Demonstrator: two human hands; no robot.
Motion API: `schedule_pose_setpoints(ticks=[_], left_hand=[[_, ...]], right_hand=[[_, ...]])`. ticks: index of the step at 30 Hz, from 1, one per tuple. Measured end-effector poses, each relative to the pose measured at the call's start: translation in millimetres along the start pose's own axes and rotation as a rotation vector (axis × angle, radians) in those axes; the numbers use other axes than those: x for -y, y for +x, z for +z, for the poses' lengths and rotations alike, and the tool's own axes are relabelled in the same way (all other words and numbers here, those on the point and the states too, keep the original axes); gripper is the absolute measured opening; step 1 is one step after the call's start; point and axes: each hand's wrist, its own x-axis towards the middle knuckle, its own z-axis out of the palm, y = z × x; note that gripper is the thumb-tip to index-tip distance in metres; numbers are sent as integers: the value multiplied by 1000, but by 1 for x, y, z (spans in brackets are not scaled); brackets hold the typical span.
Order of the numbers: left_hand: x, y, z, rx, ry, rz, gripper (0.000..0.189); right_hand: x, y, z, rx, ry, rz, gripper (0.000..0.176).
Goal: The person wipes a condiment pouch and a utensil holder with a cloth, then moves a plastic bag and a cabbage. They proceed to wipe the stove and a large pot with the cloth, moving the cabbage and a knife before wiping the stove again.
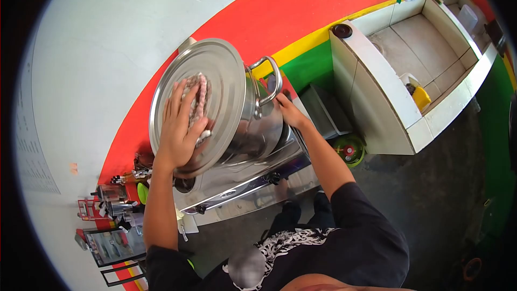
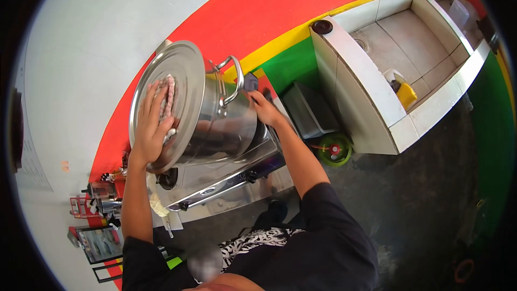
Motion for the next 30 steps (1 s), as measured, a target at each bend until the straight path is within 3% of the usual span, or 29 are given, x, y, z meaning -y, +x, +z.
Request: schedule_pose_setpoints(ticks=[4,5,7,8,9,11,13,15,17,19,22,23,26,30], left_hand=[[1,-2,2,-34,20,-4,66],[2,-1,3,-53,6,-2,66],[7,-3,7,-57,28,8,66],[7,-3,8,-69,25,-1,66],[7,-5,8,-82,17,-1,66],[4,-6,7,-66,69,-27,64],[7,-6,10,-73,72,-16,64],[10,-6,11,-69,84,0,65],[8,-5,9,-66,71,12,65],[8,-3,12,-81,35,3,69],[10,-5,13,-95,45,5,70],[11,-2,11,-96,42,22,70],[9,-7,11,-77,25,-9,71],[9,-5,13,-90,57,-24,67]], right_hand=[[38,-71,-2,-70,-578,-18,46],[52,-76,-7,-68,-601,-24,46],[83,-90,-12,-107,-354,342,51],[104,-94,-13,-142,-164,414,50],[123,-100,-9,-142,-178,410,50],[157,-109,1,-176,312,286,49],[183,-119,19,-149,454,244,55],[183,-119,43,-67,601,-5,61],[185,-113,80,-197,64,-86,67],[168,-101,94,-231,184,-193,64],[154,-73,109,-410,145,-213,61],[150,-59,103,-452,144,-194,52],[135,-26,83,-543,150,-124,44],[132,21,53,-501,142,202,40]])
